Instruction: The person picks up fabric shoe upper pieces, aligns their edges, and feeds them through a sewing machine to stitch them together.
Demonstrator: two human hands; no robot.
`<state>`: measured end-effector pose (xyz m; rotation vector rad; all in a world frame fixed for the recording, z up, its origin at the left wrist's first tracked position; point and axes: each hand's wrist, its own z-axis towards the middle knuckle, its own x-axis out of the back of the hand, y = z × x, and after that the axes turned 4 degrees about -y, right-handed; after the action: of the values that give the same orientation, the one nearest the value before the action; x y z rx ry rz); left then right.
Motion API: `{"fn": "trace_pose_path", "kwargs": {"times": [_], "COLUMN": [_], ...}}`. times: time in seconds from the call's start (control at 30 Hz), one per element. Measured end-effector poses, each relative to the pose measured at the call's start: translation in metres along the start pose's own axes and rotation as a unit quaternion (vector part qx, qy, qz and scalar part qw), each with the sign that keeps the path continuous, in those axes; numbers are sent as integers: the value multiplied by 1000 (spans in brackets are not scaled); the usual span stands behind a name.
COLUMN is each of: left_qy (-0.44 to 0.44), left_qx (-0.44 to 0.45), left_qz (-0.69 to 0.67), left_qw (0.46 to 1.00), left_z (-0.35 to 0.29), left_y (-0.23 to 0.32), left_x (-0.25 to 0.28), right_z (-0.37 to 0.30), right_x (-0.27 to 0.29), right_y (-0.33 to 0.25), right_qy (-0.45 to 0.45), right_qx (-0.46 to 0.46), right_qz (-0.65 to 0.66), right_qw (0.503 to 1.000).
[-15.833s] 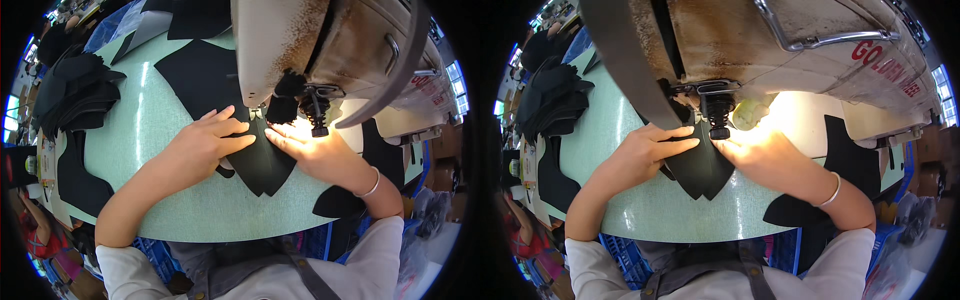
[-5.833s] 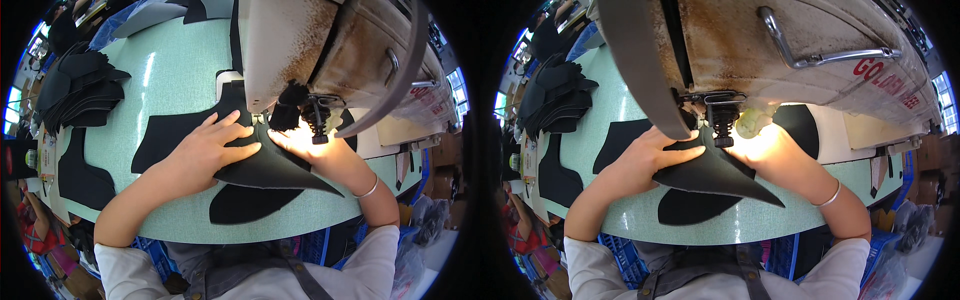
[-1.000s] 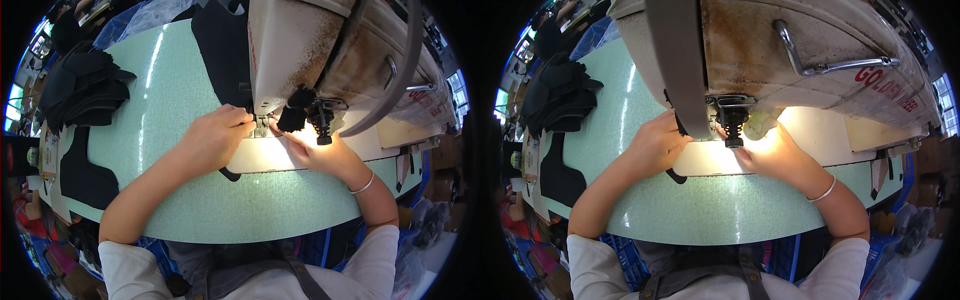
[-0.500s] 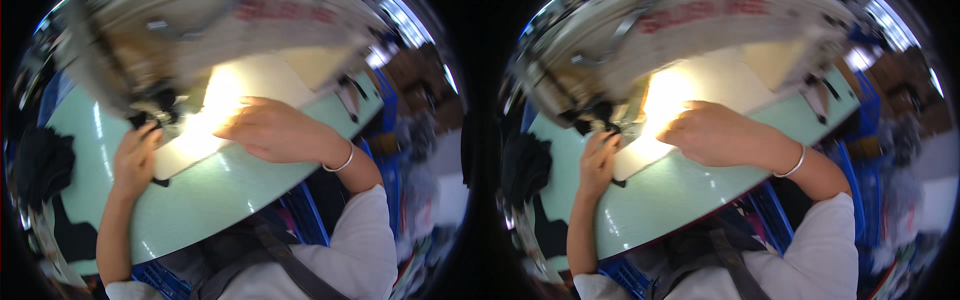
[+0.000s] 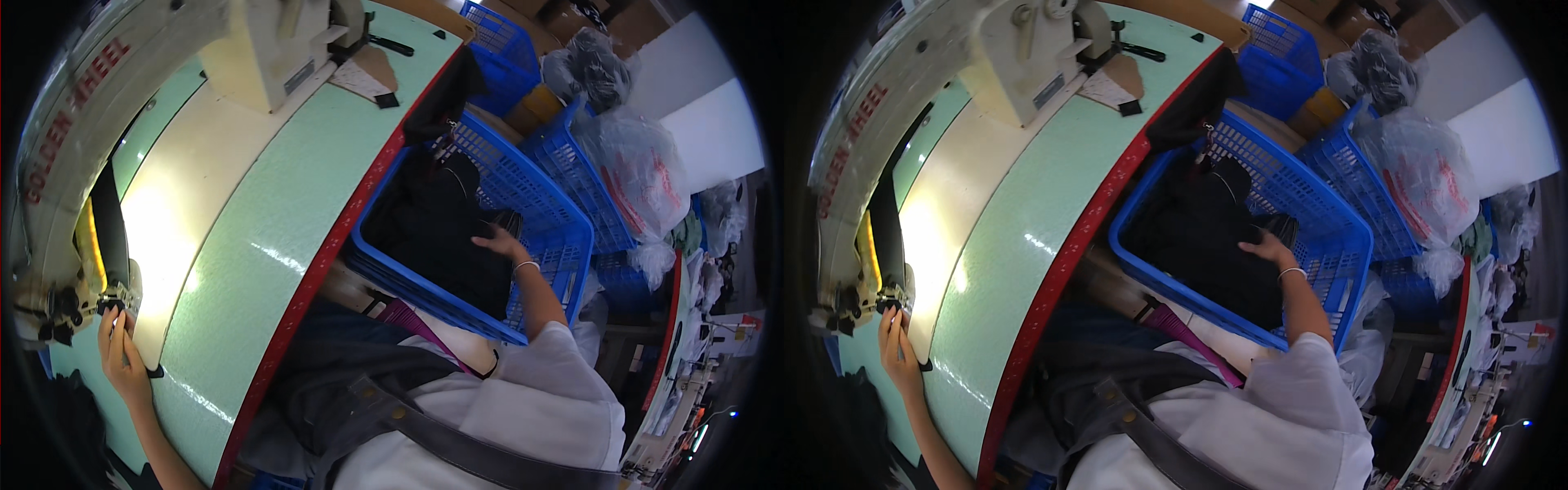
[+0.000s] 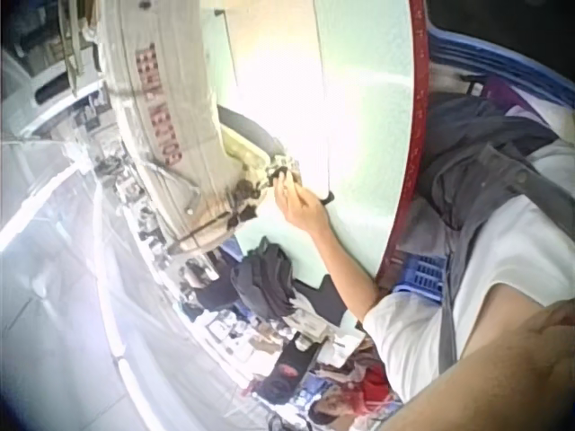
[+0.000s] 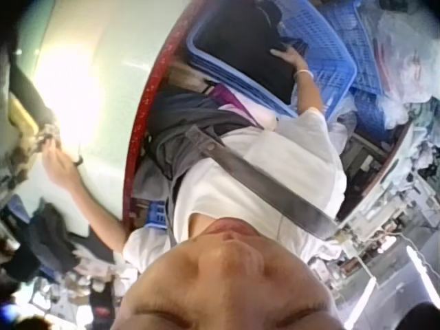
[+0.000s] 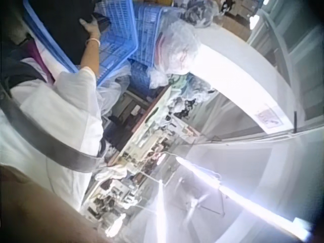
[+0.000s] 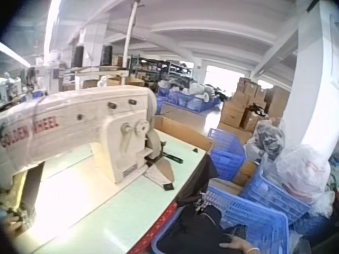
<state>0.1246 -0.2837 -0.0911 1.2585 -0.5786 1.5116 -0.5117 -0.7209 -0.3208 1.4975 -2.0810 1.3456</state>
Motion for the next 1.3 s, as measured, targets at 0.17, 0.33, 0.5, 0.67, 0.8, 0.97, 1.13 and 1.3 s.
{"fn": "trace_pose_path", "kwargs": {"times": [0.17, 0.33, 0.5, 0.67, 0.8, 0.97, 1.13, 1.3], "left_qy": [-10, 7, -11, 1, 10, 22, 40, 57], "left_qx": [-5, 21, 24, 30, 22, 13, 2, 32], "left_qz": [28, -23, 23, 2, -7, -6, 1, -56], "left_qw": [1000, 999, 999, 1000, 1000, 1000, 999, 996], "left_z": [1, 1, -4, 1, 0, 3, 6, 4], "left_y": [5, 3, 8, 12, 8, 13, 21, 27], "left_x": [2, -1, 10, 2, 1, -4, -3, -2], "right_z": [35, 45, 27, -13, -44, -62, -152, -185], "right_x": [-34, -25, -20, -24, -66, -24, 123, 201], "right_y": [-12, -4, -54, -22, -19, -69, -243, -350], "right_qy": [17, 13, -78, -144, -89, -106, -56, -193], "right_qx": [-40, -29, -25, -22, -54, 51, 156, 363], "right_qz": [73, 64, 92, 212, 198, -25, -395, -232], "right_qw": [996, 997, 992, 966, 975, 993, 904, 881]}}
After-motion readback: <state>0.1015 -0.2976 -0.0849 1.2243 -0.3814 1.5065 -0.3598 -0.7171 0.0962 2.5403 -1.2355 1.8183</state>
